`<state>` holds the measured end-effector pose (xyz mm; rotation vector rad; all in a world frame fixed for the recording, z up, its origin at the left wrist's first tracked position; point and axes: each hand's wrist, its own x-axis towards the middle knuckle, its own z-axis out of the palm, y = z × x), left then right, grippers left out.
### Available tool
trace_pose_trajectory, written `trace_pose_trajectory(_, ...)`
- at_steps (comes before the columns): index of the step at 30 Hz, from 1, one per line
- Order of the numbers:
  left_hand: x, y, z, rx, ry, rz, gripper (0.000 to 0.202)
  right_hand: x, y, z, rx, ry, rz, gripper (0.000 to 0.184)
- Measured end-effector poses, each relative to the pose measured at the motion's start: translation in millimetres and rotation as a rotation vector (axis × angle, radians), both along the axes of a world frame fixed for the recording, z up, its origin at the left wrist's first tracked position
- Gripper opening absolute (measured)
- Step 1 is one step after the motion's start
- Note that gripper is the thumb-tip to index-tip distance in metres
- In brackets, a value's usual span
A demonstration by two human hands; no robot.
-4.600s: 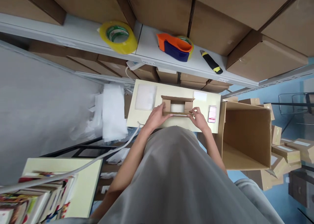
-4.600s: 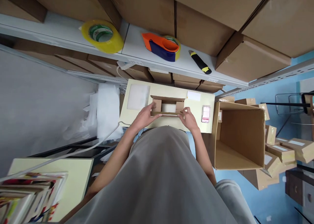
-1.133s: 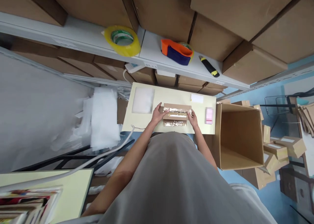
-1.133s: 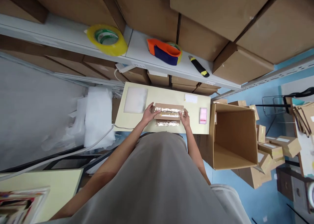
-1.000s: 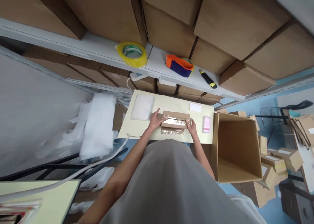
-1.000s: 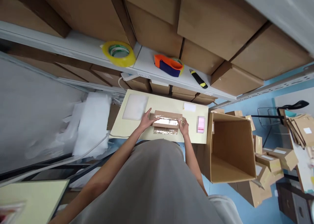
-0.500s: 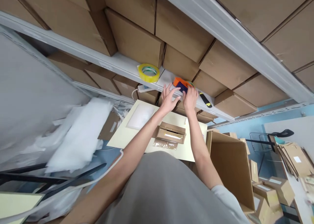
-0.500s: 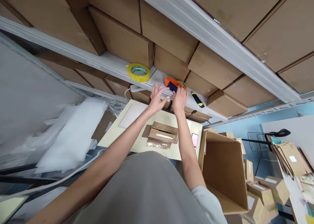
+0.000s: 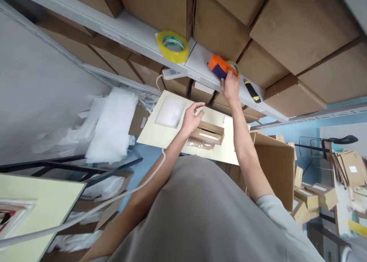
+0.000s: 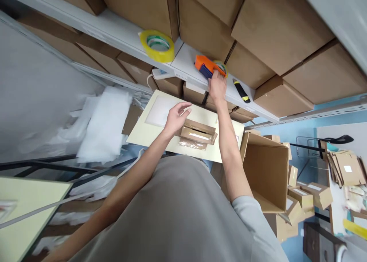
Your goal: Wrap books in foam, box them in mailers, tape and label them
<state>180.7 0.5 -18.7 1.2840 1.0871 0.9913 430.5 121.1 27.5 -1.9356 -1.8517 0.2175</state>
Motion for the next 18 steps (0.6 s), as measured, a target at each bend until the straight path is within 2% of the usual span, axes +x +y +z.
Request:
trace_pose_trajectory(3,-5,-26,-8.2,-0.087,0.002,0.044,0.035,-25,-74,-5.9,0.019,0.134,0.001,0.071)
trace_pose_trajectory(7,-16,-60,-17.8,-0.062,-0.023,0.058,0.049,-79,-194,-26.1,0.018,0.566,-0.154,0.073)
trace_pose_trajectory(9,-18,-76,-21.2,-0.041,-0.039,0.004,0.051,-102,-236,-36.8,0.014,0.750,-0.232,0.073)
trace_pose_trajectory(12,-16,-94,-22.9,-0.042,-0.036,-0.070,0.040,-122,-269,-46.1,0.001,0.881,-0.321,0.070)
trace_pose_trajectory(18,-18,-110,-15.5,-0.004,-0.046,-0.101,0.038,-135,-285,-40.8,-0.009,0.903,-0.360,0.070)
